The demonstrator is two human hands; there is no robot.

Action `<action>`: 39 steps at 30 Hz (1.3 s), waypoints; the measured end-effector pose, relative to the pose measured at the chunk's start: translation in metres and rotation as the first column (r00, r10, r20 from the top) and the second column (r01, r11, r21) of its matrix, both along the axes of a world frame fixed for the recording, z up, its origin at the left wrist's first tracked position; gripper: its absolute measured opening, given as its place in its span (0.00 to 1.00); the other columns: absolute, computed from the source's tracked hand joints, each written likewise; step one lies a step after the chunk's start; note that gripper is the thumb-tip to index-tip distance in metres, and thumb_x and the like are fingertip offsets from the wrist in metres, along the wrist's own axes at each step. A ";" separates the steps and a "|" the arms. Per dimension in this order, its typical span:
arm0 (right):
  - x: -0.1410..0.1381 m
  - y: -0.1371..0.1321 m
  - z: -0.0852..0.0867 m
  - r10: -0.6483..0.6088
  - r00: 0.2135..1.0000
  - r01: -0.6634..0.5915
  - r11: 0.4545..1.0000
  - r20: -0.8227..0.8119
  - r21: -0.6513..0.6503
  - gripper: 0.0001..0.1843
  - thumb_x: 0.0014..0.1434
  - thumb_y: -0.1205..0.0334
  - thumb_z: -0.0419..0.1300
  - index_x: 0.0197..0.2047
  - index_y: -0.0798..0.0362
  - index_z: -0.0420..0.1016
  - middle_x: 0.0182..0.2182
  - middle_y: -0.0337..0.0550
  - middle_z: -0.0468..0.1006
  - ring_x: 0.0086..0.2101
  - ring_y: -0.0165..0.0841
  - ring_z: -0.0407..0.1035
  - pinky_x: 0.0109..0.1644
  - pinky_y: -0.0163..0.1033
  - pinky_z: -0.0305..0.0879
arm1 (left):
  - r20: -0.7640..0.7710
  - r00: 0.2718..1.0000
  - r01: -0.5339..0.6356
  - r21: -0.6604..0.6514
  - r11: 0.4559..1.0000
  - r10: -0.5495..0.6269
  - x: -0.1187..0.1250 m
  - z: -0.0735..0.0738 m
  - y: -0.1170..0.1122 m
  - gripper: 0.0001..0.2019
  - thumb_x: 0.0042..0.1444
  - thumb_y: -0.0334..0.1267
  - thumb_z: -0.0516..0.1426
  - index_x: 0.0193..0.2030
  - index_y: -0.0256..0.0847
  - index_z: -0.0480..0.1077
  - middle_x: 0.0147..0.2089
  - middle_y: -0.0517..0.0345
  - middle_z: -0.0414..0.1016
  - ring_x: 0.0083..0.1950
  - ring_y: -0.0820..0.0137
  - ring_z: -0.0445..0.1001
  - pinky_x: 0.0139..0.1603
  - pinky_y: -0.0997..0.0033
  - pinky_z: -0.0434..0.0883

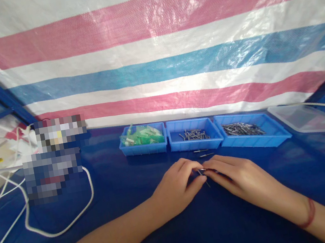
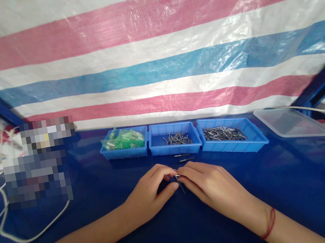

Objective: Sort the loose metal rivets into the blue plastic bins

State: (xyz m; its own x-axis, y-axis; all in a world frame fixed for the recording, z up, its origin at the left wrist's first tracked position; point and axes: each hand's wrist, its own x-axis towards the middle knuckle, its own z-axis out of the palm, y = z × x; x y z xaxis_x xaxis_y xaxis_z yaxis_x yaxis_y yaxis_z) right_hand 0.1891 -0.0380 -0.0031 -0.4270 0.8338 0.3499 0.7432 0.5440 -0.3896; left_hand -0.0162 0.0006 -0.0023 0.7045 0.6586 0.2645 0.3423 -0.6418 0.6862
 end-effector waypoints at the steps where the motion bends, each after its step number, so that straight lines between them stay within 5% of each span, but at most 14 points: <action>1: -0.001 -0.001 0.001 0.009 1.000 -0.009 1.000 -0.016 -0.004 0.13 0.66 0.61 0.50 0.46 0.48 0.74 0.40 0.46 0.78 0.38 0.35 0.74 0.42 0.39 0.71 | 0.007 1.000 -0.021 -0.021 1.000 0.021 0.000 0.000 0.000 0.11 0.64 0.41 0.51 0.49 0.40 0.67 0.46 0.53 0.72 0.47 0.67 0.71 0.50 0.68 0.67; 8: -0.005 -0.007 0.005 -0.053 0.954 0.054 0.999 -0.294 -0.002 0.08 0.62 0.60 0.58 0.42 0.48 0.77 0.37 0.43 0.80 0.37 0.35 0.75 0.41 0.39 0.72 | 0.030 0.999 -0.030 -0.037 0.999 0.031 0.001 -0.001 0.004 0.09 0.65 0.38 0.50 0.40 0.38 0.70 0.39 0.56 0.74 0.43 0.70 0.72 0.45 0.73 0.66; 12: -0.006 -0.007 0.002 -0.228 0.841 0.200 0.974 -0.491 -0.110 0.08 0.57 0.56 0.63 0.39 0.48 0.78 0.34 0.42 0.81 0.33 0.35 0.75 0.35 0.38 0.74 | 0.049 0.999 -0.016 -0.049 0.999 0.019 0.001 -0.001 0.004 0.08 0.64 0.39 0.52 0.42 0.38 0.69 0.39 0.56 0.74 0.41 0.70 0.72 0.43 0.73 0.66; 17: -0.013 -0.008 0.000 -0.292 0.703 0.185 0.955 -0.648 -0.230 0.09 0.54 0.54 0.64 0.36 0.50 0.77 0.30 0.41 0.80 0.29 0.33 0.75 0.32 0.35 0.74 | 0.072 0.997 -0.009 -0.093 0.996 0.016 0.001 0.000 0.004 0.08 0.63 0.40 0.53 0.41 0.38 0.69 0.38 0.57 0.74 0.38 0.72 0.72 0.41 0.74 0.66; 27: -0.016 -0.012 -0.003 -0.210 0.852 0.153 0.976 -0.481 -0.155 0.07 0.61 0.59 0.58 0.33 0.51 0.74 0.29 0.39 0.76 0.31 0.31 0.70 0.35 0.35 0.66 | -0.008 0.995 0.100 -0.043 0.994 -0.101 0.002 0.003 0.004 0.08 0.63 0.39 0.52 0.41 0.38 0.69 0.39 0.55 0.74 0.40 0.71 0.73 0.42 0.75 0.66; 33: -0.017 -0.012 -0.003 -0.172 0.869 0.119 0.983 -0.463 -0.141 0.05 0.62 0.61 0.57 0.36 0.50 0.74 0.31 0.39 0.76 0.32 0.31 0.70 0.36 0.35 0.65 | -0.075 0.987 0.144 0.039 0.989 -0.141 0.002 0.002 0.005 0.11 0.66 0.38 0.48 0.39 0.38 0.70 0.41 0.56 0.75 0.43 0.70 0.73 0.44 0.74 0.64; 39: -0.016 -0.013 -0.002 -0.161 0.867 0.117 0.986 -0.472 -0.121 0.04 0.61 0.62 0.57 0.37 0.49 0.74 0.32 0.39 0.76 0.33 0.31 0.71 0.36 0.34 0.65 | 0.021 0.996 0.085 -0.021 0.996 -0.085 0.002 0.000 0.005 0.10 0.64 0.39 0.52 0.38 0.37 0.71 0.37 0.56 0.74 0.39 0.72 0.72 0.41 0.76 0.65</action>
